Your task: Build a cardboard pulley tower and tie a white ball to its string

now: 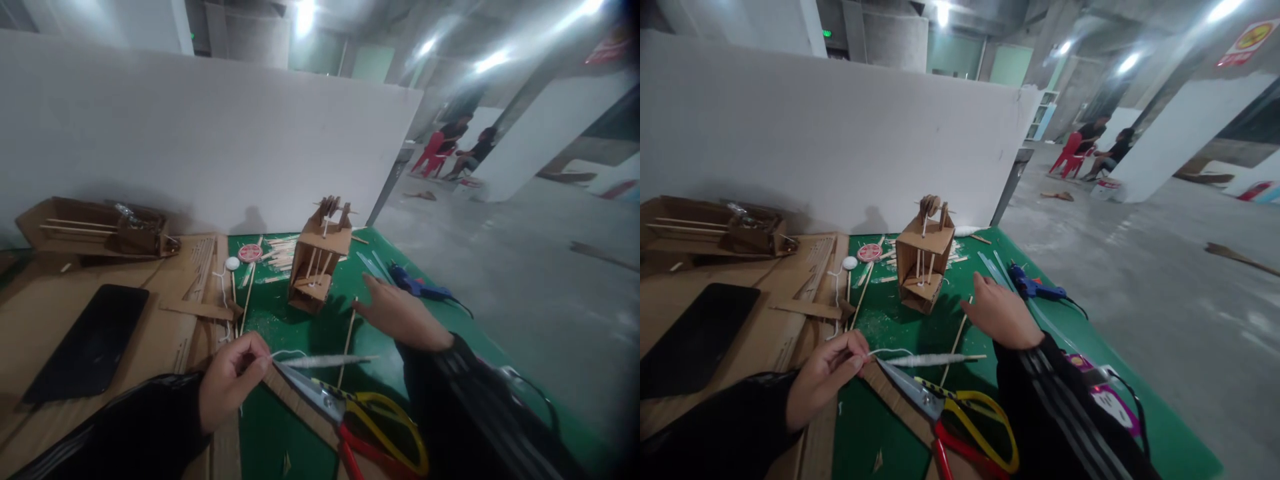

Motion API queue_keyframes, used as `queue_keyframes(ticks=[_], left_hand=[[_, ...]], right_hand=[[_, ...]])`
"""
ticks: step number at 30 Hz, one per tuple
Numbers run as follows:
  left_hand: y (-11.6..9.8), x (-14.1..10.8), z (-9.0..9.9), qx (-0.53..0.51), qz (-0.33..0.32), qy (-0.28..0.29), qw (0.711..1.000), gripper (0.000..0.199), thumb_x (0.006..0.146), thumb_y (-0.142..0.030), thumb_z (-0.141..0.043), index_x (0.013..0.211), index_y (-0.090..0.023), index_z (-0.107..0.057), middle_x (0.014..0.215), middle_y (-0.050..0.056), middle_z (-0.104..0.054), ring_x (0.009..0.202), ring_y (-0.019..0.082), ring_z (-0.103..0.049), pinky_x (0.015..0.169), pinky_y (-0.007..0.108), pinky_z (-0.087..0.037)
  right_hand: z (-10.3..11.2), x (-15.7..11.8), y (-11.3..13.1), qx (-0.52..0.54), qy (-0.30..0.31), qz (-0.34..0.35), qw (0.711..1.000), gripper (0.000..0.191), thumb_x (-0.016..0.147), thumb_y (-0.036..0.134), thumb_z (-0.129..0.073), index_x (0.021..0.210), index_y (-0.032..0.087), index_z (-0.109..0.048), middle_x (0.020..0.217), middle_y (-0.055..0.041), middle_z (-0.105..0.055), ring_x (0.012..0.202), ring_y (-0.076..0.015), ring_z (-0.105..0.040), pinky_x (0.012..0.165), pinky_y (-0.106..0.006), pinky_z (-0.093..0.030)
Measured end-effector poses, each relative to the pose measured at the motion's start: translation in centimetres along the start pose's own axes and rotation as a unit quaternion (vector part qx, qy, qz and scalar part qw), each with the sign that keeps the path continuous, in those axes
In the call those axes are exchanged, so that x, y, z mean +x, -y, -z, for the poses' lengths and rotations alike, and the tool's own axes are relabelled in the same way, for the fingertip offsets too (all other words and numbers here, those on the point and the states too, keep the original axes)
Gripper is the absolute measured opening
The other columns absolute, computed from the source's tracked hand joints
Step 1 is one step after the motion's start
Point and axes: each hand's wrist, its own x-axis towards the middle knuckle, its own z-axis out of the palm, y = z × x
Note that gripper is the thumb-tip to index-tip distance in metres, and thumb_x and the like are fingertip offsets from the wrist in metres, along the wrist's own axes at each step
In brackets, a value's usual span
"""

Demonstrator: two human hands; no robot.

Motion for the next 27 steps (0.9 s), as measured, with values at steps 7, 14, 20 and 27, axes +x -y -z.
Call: queue_keyframes(ticks=[7, 14, 20, 27], left_hand=[[-0.2, -0.1, 0.0, 0.023, -0.012, -0.004, 1.0, 0.019, 0.091, -0.031, -0.05, 0.079, -0.016, -0.054, 0.082, 0.004, -0.055, 0.075, 0.015, -0.053, 0.066, 0.026, -0.041], [-0.5, 0.0, -0.2, 0.053, -0.037, -0.009, 0.998, 0.015, 0.09, -0.026, -0.051, 0.081, -0.016, -0.056, 0.083, 0.005, -0.057, 0.078, 0.017, -0.057, 0.067, 0.026, -0.044], [-0.6, 0.2, -0.1, 0.101, -0.056, -0.026, 0.993, 0.012, 0.089, -0.022, -0.054, 0.084, -0.017, -0.064, 0.086, 0.006, -0.062, 0.081, 0.017, -0.061, 0.07, 0.027, -0.047], [-0.1, 0.3, 0.0, 0.11, 0.0, -0.051, 0.993, 0.022, 0.085, -0.026, -0.061, 0.104, -0.021, -0.07, 0.088, 0.004, -0.069, 0.08, 0.017, -0.064, 0.073, 0.026, -0.05]], right_hand=[[-1.1, -5.2, 7.5, 0.36, 0.061, 0.177, 0.914, 0.021, 0.09, 0.026, -0.049, 0.106, 0.021, -0.062, 0.09, -0.0033, -0.069, 0.073, -0.0153, -0.062, 0.064, -0.024, -0.045], [-4.5, -5.9, 10.0, 0.503, 0.106, 0.161, 0.843, 0.013, 0.092, 0.027, -0.049, 0.091, 0.018, -0.058, 0.073, 0.0007, -0.061, 0.064, -0.0114, -0.053, 0.058, -0.021, -0.04], [-5.4, -6.0, 9.7, 0.519, 0.112, 0.134, 0.837, 0.018, 0.091, 0.031, -0.052, 0.084, 0.016, -0.058, 0.069, 0.0018, -0.056, 0.063, -0.011, -0.048, 0.058, -0.022, -0.038], [-6.8, -6.4, 10.2, 0.617, 0.119, 0.092, 0.773, 0.022, 0.09, 0.038, -0.054, 0.083, 0.017, -0.057, 0.067, 0.0027, -0.054, 0.06, -0.0102, -0.047, 0.057, -0.021, -0.038]])
